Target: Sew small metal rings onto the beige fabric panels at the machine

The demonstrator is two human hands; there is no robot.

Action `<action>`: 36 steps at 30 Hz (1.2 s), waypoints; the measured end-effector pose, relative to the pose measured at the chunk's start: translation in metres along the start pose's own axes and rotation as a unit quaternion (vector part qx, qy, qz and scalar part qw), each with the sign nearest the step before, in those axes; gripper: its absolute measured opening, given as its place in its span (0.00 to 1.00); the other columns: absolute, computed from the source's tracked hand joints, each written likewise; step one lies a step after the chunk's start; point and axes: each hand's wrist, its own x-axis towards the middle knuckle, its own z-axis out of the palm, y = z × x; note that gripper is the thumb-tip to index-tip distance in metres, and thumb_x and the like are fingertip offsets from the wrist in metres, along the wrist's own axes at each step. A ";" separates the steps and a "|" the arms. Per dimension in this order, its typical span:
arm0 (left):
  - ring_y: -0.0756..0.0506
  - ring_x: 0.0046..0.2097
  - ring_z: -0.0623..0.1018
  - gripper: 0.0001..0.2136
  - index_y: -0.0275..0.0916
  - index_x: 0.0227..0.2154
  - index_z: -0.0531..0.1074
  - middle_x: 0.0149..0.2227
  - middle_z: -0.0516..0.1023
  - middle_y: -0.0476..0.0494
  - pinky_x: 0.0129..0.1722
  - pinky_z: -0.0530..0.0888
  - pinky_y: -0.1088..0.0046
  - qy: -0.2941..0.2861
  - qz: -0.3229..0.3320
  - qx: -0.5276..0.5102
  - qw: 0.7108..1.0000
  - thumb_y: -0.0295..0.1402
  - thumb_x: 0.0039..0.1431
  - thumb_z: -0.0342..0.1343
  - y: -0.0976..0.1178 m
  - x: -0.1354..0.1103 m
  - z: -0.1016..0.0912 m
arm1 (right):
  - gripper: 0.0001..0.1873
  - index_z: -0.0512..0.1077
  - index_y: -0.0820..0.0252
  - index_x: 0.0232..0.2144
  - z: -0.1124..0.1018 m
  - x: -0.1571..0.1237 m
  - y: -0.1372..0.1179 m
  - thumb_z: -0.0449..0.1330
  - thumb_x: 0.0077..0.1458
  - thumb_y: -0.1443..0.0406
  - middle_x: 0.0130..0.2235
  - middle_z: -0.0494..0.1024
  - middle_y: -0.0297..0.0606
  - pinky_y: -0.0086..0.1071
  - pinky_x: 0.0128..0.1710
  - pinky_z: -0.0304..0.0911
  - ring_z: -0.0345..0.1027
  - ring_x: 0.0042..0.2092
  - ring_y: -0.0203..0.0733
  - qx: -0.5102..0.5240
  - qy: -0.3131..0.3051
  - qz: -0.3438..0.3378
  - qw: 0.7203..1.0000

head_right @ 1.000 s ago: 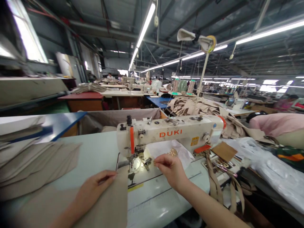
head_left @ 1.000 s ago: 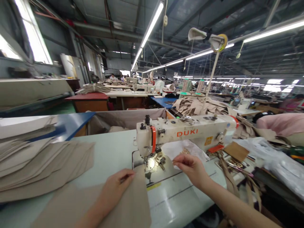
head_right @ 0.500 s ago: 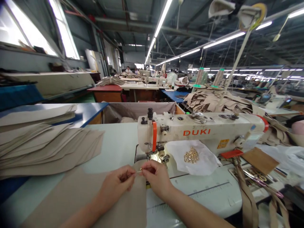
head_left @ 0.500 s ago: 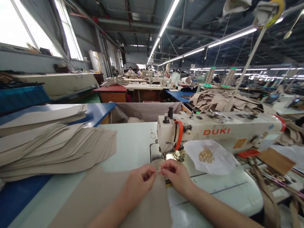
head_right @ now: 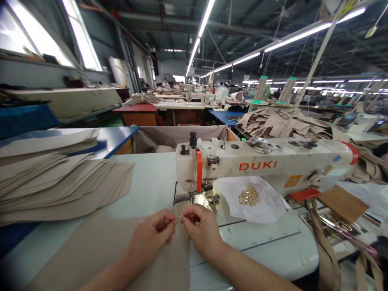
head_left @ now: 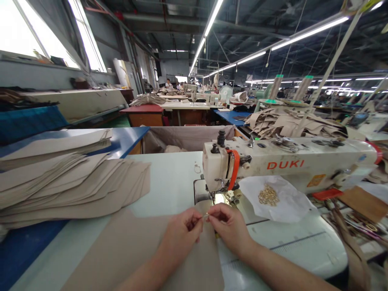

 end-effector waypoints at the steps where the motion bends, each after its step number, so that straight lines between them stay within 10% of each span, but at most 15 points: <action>1: 0.51 0.19 0.68 0.08 0.40 0.22 0.67 0.16 0.66 0.55 0.22 0.62 0.76 -0.002 0.022 0.022 0.999 0.35 0.54 0.50 -0.002 -0.001 0.001 | 0.06 0.71 0.60 0.26 0.000 -0.001 -0.001 0.55 0.44 0.70 0.26 0.73 0.35 0.29 0.28 0.60 0.66 0.28 0.37 -0.029 0.005 -0.027 0.999; 7: 0.51 0.21 0.68 0.09 0.39 0.24 0.68 0.19 0.67 0.53 0.22 0.63 0.76 -0.040 0.020 -0.044 0.998 0.35 0.56 0.49 -0.010 -0.002 0.002 | 0.07 0.72 0.59 0.26 -0.002 -0.006 -0.011 0.55 0.49 0.71 0.30 0.72 0.36 0.28 0.31 0.60 0.66 0.33 0.37 -0.066 -0.040 -0.079 0.994; 16: 0.50 0.20 0.73 0.17 0.39 0.31 0.61 0.21 0.74 0.52 0.22 0.68 0.75 -0.122 -0.055 -0.287 0.948 0.41 0.45 0.62 -0.005 0.004 -0.003 | 0.14 0.74 0.60 0.24 -0.007 -0.002 0.000 0.69 0.38 0.57 0.22 0.75 0.31 0.29 0.27 0.64 0.68 0.25 0.35 0.163 -0.080 0.131 0.975; 24: 0.48 0.27 0.76 0.19 0.34 0.34 0.70 0.28 0.77 0.44 0.29 0.69 0.74 -0.155 -0.130 -0.369 0.907 0.45 0.47 0.62 0.004 0.003 -0.014 | 0.16 0.74 0.62 0.22 -0.007 0.001 -0.014 0.72 0.32 0.59 0.22 0.77 0.32 0.29 0.29 0.65 0.69 0.24 0.33 0.280 -0.060 0.178 0.941; 36: 0.51 0.25 0.66 0.10 0.36 0.21 0.67 0.21 0.69 0.50 0.27 0.62 0.76 -0.134 -0.089 -0.229 0.960 0.35 0.40 0.60 0.010 0.004 -0.014 | 0.12 0.71 0.59 0.25 -0.002 -0.008 -0.006 0.67 0.42 0.58 0.25 0.74 0.32 0.31 0.31 0.64 0.69 0.27 0.36 0.209 -0.103 0.101 0.967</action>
